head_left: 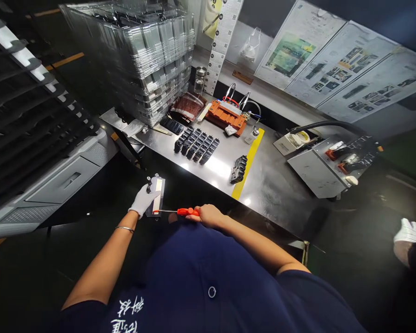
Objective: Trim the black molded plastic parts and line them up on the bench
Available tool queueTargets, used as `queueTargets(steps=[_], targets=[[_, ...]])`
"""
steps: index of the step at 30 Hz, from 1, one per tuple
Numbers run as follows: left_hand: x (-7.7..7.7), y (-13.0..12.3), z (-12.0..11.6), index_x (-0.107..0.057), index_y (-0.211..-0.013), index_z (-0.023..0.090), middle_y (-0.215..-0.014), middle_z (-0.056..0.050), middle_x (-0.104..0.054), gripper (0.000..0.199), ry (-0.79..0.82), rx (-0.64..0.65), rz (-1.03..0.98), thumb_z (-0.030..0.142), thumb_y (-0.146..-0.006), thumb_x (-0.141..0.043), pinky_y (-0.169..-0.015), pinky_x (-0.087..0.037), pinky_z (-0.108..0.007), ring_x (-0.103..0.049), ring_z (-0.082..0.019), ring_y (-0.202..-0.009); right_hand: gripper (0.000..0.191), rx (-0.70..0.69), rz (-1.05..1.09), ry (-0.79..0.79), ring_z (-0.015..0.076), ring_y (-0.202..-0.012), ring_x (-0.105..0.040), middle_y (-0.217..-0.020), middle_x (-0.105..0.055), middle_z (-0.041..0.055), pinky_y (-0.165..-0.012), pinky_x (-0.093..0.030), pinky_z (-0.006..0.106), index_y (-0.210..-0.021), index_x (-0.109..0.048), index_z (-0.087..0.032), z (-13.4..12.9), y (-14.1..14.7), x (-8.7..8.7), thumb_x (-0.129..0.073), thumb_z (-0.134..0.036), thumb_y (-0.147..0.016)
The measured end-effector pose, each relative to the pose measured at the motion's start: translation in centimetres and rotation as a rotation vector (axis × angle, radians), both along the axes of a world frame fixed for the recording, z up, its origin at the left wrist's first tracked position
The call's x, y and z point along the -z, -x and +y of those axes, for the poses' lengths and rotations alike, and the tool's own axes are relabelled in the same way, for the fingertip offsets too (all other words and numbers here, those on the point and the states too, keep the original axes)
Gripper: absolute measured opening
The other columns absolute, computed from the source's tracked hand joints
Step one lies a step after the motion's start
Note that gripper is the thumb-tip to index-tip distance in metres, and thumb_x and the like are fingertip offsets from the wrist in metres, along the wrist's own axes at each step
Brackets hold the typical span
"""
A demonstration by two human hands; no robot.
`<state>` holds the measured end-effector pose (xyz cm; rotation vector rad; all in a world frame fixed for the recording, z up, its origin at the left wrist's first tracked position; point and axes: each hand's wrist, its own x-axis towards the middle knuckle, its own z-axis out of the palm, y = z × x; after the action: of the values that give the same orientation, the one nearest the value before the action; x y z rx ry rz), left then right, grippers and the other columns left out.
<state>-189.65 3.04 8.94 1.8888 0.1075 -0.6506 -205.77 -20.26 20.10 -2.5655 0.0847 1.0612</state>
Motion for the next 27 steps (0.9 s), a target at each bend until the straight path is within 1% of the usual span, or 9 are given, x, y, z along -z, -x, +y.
queueTargets(steps=[2, 5, 10, 15, 19, 21, 24, 26, 27], targets=[[-0.2, 0.3, 0.0, -0.067, -0.116, 0.017, -0.117, -0.013, -0.074, 0.055, -0.008, 0.025, -0.009, 0.033, -0.065, -0.082, -0.103, -0.049, -0.041, -0.068, -0.031, -0.113, 0.074, 0.023, -0.004, 0.002, 0.0258, -0.088, -0.071, -0.093, -0.075, 0.0123, -0.07, -0.042, 0.028, -0.103, -0.068, -0.019, -0.3, 0.0, 0.2, -0.03, -0.081, -0.09], [-0.6, 0.8, 0.3, -0.067, -0.118, 0.018, -0.119, -0.013, -0.074, 0.057, -0.011, 0.076, -0.01, 0.04, -0.067, -0.081, -0.102, -0.049, -0.04, -0.067, -0.031, -0.114, 0.077, 0.099, -0.034, 0.041, 0.0263, -0.091, -0.071, -0.097, -0.075, 0.0129, -0.069, -0.041, 0.028, -0.105, -0.067, -0.018, -1.2, -0.2, 0.6, -0.023, -0.079, -0.092], [-1.4, 1.7, 1.1, -0.069, -0.119, 0.02, -0.121, -0.011, -0.074, 0.06, -0.017, 0.148, 0.005, 0.045, -0.066, -0.082, -0.104, -0.048, -0.041, -0.066, -0.033, -0.117, 0.077, 0.193, -0.061, 0.09, 0.0269, -0.093, -0.071, -0.1, -0.075, 0.0136, -0.069, -0.041, 0.028, -0.107, -0.066, -0.017, -2.7, -0.6, 1.0, -0.021, -0.078, -0.093], [-2.0, 2.6, 1.0, -0.07, -0.118, 0.022, -0.122, -0.009, -0.074, 0.059, -0.015, 0.143, 0.054, 0.039, -0.063, -0.084, -0.107, -0.046, -0.041, -0.063, -0.034, -0.121, 0.075, 0.198, -0.045, 0.068, 0.0262, -0.092, -0.071, -0.099, -0.075, 0.0123, -0.069, -0.041, 0.028, -0.107, -0.067, -0.018, -3.0, -0.4, 1.2, -0.025, -0.078, -0.093], [-1.9, 3.0, 1.0, -0.071, -0.115, 0.022, -0.12, -0.008, -0.075, 0.056, 0.025, 0.083, 0.133, 0.038, -0.063, -0.086, -0.107, -0.047, -0.039, -0.063, -0.033, -0.122, 0.076, 0.185, -0.023, 0.037, 0.0263, -0.092, -0.071, -0.1, -0.075, 0.0133, -0.071, -0.043, 0.028, -0.108, -0.068, -0.018, -3.2, -0.4, 1.6, -0.025, -0.078, -0.093], [-1.6, 3.0, 1.2, -0.071, -0.113, 0.021, -0.114, -0.008, -0.076, 0.054, 0.055, 0.044, 0.207, 0.037, -0.064, -0.086, -0.099, -0.052, -0.037, -0.068, -0.031, -0.113, 0.076, 0.179, -0.012, 0.014, 0.0264, -0.092, -0.071, -0.101, -0.075, 0.0141, -0.071, -0.043, 0.028, -0.109, -0.069, -0.017, -3.3, -0.5, 1.5, -0.025, -0.078, -0.093], [-1.2, 2.8, 1.7, -0.072, -0.107, 0.019, -0.096, -0.009, -0.078, 0.041, 0.09, -0.012, 0.358, 0.037, -0.072, -0.082, -0.08, -0.06, -0.037, -0.074, -0.027, -0.087, 0.076, 0.17, 0.013, -0.049, 0.0254, -0.089, -0.07, -0.098, -0.075, 0.014, -0.068, -0.042, 0.027, -0.105, -0.071, -0.016, -3.8, -0.3, 1.2, -0.027, -0.077, -0.093], [-1.0, 2.5, 2.0, -0.071, -0.097, 0.018, -0.079, -0.007, -0.075, 0.026, 0.093, -0.072, 0.436, 0.04, -0.083, -0.069, -0.073, -0.061, -0.036, -0.073, -0.023, -0.072, 0.074, 0.164, 0.032, -0.113, 0.0232, -0.085, -0.07, -0.094, -0.075, 0.0114, -0.066, -0.041, 0.026, -0.1, -0.073, -0.017, -4.4, 0.1, 0.9, -0.033, -0.079, -0.091], [-0.9, 2.4, 2.0, -0.069, -0.092, 0.019, -0.071, -0.005, -0.072, 0.023, 0.09, -0.109, 0.459, 0.041, -0.088, -0.062, -0.071, -0.061, -0.034, -0.072, -0.021, -0.067, 0.072, 0.159, 0.044, -0.149, 0.022, -0.082, -0.07, -0.091, -0.075, 0.0099, -0.065, -0.04, 0.026, -0.099, -0.074, -0.018, -4.7, 0.4, 0.7, -0.037, -0.08, -0.089]])
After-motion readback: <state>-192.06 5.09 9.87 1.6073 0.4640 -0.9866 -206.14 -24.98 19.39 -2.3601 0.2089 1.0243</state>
